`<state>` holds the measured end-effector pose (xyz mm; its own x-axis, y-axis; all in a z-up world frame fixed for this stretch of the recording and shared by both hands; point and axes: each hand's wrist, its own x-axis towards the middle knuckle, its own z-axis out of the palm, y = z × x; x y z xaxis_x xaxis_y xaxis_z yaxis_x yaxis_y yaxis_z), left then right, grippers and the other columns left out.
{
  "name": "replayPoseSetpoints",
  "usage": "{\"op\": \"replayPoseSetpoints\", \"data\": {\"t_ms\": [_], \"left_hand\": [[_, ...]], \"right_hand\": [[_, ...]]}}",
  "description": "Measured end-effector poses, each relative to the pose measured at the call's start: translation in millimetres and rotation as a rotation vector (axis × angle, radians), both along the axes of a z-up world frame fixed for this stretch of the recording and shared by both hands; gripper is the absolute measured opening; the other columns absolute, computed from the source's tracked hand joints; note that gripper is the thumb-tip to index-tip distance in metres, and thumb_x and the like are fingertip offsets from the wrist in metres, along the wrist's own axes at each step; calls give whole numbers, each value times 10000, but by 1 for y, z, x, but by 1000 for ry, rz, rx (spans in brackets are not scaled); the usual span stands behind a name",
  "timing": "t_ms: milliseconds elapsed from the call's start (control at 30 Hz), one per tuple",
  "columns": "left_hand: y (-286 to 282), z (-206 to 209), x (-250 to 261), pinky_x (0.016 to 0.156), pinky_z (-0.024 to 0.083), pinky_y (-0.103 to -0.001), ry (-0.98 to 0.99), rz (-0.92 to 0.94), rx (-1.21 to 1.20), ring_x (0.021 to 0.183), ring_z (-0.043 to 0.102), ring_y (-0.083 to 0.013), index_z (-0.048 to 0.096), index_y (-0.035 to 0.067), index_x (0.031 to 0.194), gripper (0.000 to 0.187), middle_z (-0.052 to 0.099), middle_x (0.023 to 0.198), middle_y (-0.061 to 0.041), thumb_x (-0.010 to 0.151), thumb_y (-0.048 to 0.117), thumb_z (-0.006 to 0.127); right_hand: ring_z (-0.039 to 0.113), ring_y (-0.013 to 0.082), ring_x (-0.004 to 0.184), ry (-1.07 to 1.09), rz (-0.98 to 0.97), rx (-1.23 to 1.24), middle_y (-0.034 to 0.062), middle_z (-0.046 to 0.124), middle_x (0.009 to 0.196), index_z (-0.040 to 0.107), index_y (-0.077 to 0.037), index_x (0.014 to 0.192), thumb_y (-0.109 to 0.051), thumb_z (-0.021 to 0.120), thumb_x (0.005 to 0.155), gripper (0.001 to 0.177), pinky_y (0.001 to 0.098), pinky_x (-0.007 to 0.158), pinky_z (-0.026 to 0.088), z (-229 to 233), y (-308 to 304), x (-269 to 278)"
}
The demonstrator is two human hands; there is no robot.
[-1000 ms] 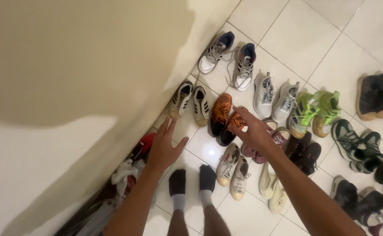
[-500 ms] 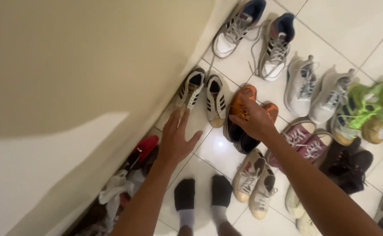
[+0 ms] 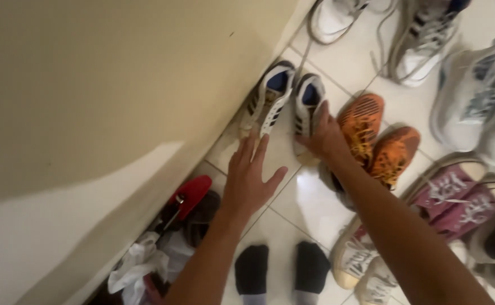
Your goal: The person gathers pairs of shoes from the floor, places them on a wooden bench, and then moves them to a white shoe rack. The person handles several pairs of sneakers and flats, placing them on the lower shelves of the rack.
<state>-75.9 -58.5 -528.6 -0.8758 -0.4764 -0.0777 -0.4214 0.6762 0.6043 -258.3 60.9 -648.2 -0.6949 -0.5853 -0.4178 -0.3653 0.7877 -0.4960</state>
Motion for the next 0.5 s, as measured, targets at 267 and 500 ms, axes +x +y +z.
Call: {"op": "replayPoseSetpoints", "data": {"t_ms": [267,500], "left_hand": [[7,-17,27,1038,439,-622,-63,23,1,1384,465,-468,506,62,1490,773,488,1477,-276,866,451,745],[6,-2,20,1022,449,-614,6,32,-53,1389,475,-447,506,82,1495,779,495,1486,-260,861,462,749]], "right_hand": [[621,532,1169,-23,-53,123,340,592,1278,-66,-17,1619,-515,807,775,1312,622,985,535,-18,-10,-7],[642,443,1196,-199,-287,10,312,664,1227,117,-149,1629,-500,852,708,1230,542,1034,519,14,-7,-5]]}}
